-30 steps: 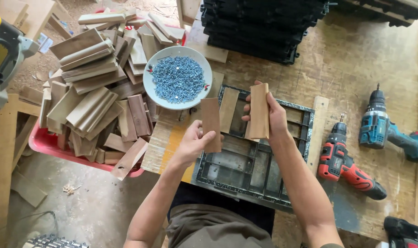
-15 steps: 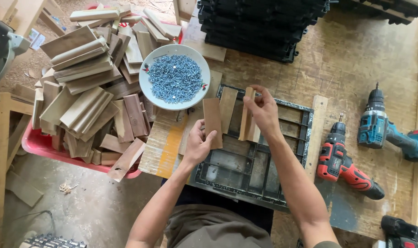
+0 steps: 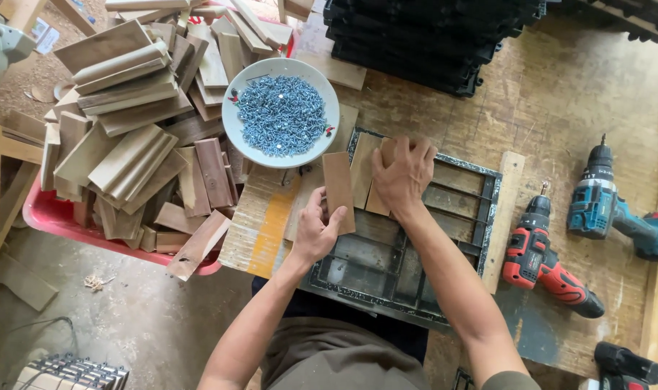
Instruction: Assembling modular wooden tiles by first screwing a plastic grid onto a wooden base and then inserting wooden slats into the grid.
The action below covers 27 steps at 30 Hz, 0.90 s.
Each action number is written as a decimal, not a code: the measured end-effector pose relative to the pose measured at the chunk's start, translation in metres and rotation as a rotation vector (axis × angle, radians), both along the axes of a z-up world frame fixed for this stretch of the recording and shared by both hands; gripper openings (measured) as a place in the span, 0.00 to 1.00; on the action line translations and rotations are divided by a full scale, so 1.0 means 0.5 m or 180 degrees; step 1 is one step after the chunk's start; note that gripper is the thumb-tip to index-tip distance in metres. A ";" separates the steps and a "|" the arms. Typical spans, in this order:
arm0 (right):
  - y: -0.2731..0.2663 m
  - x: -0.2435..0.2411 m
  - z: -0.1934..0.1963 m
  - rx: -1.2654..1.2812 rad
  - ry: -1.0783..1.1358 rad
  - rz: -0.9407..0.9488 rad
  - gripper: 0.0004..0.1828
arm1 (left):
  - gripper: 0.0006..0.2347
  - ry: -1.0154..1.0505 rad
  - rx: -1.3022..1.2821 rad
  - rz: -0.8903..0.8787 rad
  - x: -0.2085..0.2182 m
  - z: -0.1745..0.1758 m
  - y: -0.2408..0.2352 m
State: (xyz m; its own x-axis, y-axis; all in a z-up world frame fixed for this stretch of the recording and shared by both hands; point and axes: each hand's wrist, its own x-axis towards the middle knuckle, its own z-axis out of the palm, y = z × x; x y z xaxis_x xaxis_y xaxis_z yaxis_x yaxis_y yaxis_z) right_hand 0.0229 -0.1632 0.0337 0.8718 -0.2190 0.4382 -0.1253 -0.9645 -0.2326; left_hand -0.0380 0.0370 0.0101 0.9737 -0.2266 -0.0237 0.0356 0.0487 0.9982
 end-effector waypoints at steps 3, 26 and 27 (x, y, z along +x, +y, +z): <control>-0.017 0.015 -0.045 -0.0163 -0.0014 0.0020 0.20 | 0.14 -0.0032 0.0014 0.0028 0.001 0.005 0.001; -0.137 0.070 0.069 -0.0146 -0.0290 0.1101 0.25 | 0.14 0.0089 0.0182 -0.0024 0.006 0.039 -0.019; -0.140 0.105 0.098 0.0229 -0.0801 0.0952 0.19 | 0.14 0.0066 0.0215 0.0015 0.006 0.037 -0.019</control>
